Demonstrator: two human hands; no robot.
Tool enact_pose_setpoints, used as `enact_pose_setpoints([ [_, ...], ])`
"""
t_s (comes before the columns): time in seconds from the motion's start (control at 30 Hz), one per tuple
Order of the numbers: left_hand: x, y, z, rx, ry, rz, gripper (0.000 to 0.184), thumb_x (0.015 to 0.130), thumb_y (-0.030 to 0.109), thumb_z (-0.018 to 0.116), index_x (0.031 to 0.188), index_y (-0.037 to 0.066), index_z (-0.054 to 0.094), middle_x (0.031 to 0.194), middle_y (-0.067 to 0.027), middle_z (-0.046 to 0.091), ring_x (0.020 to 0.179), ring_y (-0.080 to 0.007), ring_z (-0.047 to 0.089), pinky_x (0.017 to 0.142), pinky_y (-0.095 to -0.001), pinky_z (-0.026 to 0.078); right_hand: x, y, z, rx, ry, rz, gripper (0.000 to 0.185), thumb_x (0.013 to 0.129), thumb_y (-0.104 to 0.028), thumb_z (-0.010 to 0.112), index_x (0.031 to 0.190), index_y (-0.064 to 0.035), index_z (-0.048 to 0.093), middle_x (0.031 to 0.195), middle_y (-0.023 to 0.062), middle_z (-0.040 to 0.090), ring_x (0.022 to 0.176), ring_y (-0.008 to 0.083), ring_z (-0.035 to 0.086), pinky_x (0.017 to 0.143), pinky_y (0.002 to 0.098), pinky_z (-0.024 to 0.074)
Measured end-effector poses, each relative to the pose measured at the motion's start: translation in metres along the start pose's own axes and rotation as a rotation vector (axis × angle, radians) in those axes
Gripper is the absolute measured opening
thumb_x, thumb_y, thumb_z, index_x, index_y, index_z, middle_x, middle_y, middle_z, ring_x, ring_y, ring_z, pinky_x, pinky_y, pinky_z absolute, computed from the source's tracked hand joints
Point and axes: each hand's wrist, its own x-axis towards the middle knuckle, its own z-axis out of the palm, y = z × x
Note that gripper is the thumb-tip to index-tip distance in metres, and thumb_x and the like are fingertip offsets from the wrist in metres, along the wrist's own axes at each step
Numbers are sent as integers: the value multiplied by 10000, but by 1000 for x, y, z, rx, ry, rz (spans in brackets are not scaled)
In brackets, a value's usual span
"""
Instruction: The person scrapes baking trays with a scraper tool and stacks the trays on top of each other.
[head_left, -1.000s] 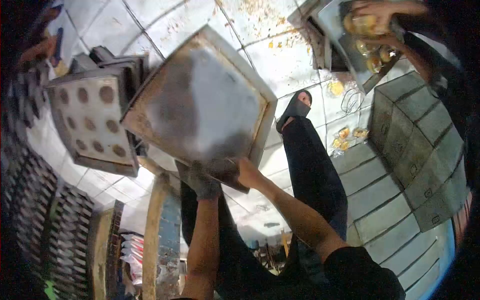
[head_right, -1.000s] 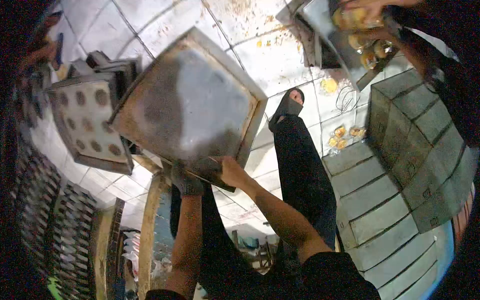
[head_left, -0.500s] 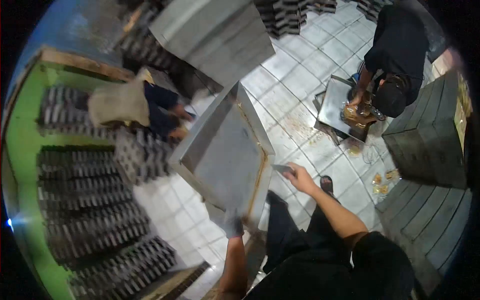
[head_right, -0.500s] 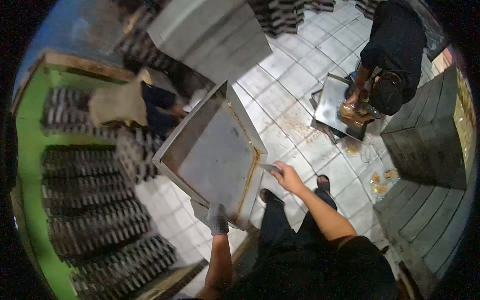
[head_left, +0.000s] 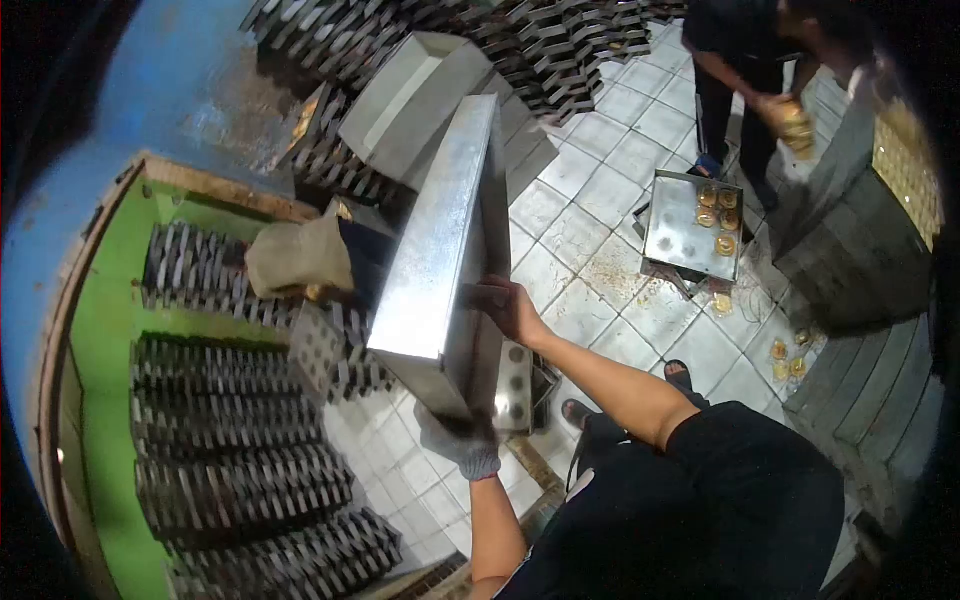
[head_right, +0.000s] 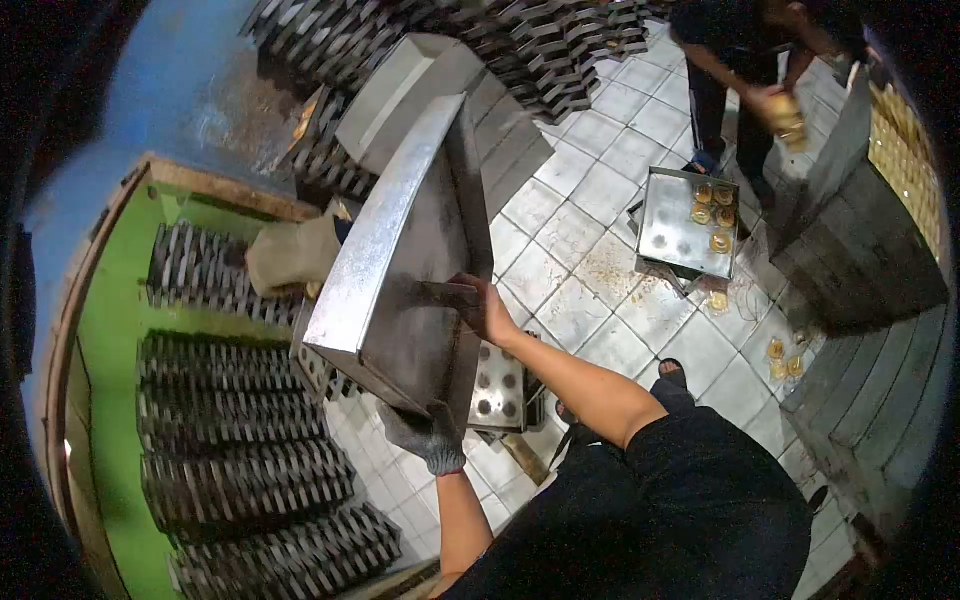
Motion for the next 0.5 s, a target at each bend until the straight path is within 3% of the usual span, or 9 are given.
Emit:
enact_pose_setpoints([
  [0.1,-11,-11,-17,-93,10,-195,782,775,234,828,1375,-104,459,1260,-217,599,1167,-314,583,1015,-389,462,-15,-38,9,-281,-250,380,365,911,-101,695,1226,65,615,1171,203,698,1061,283,682,942,328,507],
  [0.17,-25,-49,-25,-102,-22,-333,809,815,107,744,1496,-90,353,1358,-203,542,1198,-321,568,1044,-393,457,-51,4,24,-460,-162,166,397,875,-123,743,1236,21,659,1052,189,739,1013,331,711,908,369,540],
  [0.23,-52,-96,-24,-282,150,-498,862,781,45,728,1534,-64,322,1259,-170,569,1098,-293,581,979,-408,486,-71,27,17,-471,-585,350,392,889,-176,751,1214,30,675,1022,184,747,1003,328,716,909,371,540],
  [0.27,-62,-120,-31,-272,211,-555,862,781,45,728,1534,-64,322,1259,-170,569,1098,-293,581,979,-408,486,-86,33,14,-556,-600,349,385,895,-182,747,1199,43,675,1026,176,750,992,298,715,897,371,542],
  [0.33,-80,-169,-51,-553,373,-1014,584,786,27,691,1340,-27,515,1048,-112,563,960,-245,567,880,-389,498,-123,56,-7,-492,-607,498,372,900,-182,741,1176,60,677,1020,149,752,951,243,710,864,361,547],
  [0.37,-92,-190,-61,-558,431,-1060,584,786,27,691,1340,-27,515,1048,-112,563,960,-245,567,880,-389,498,-140,75,-23,-352,-588,663,365,899,-175,740,1168,63,679,1011,131,750,923,217,705,843,351,548],
  [0.43,-123,-226,-84,-652,647,-1319,229,783,20,643,987,64,551,890,-61,481,848,-205,522,810,-377,484,-157,72,-41,-497,-509,730,352,893,-162,746,1153,67,683,997,106,739,878,185,691,802,332,551],
  [0.47,-145,-260,-85,-669,745,-1303,211,797,85,628,798,132,422,850,-31,451,806,-206,506,775,-400,489,-166,78,-56,-567,-461,779,336,895,-154,745,1143,65,684,983,104,736,864,186,690,789,331,553],
  [0.5,-166,-291,-82,-670,771,-1330,211,797,85,628,798,132,422,850,-31,451,806,-206,506,775,-400,489,-174,85,-68,-636,-404,823,319,896,-145,744,1132,62,686,969,102,733,849,188,689,775,329,554],
])
